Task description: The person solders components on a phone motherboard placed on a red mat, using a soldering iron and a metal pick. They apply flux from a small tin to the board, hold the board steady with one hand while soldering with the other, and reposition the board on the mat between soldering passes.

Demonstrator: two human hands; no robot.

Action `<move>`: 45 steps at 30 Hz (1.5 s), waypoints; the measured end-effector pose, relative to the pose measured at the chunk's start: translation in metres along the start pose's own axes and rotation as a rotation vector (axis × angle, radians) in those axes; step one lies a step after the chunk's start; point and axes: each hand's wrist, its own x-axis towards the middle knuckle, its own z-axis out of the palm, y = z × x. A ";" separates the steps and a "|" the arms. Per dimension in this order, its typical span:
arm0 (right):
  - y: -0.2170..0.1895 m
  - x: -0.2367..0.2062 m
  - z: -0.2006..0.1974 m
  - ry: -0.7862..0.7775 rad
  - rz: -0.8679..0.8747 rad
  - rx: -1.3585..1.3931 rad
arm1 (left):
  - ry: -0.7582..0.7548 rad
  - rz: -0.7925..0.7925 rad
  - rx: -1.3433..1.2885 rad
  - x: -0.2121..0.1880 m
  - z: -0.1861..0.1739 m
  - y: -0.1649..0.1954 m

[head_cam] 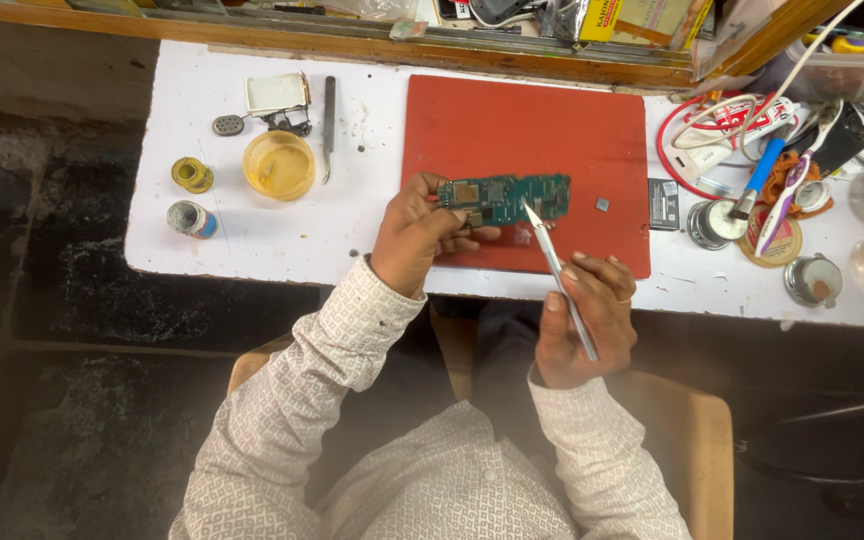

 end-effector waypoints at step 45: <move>0.023 -0.006 0.021 -0.093 -0.167 -0.281 | -0.049 0.062 -0.085 -0.005 0.011 -0.001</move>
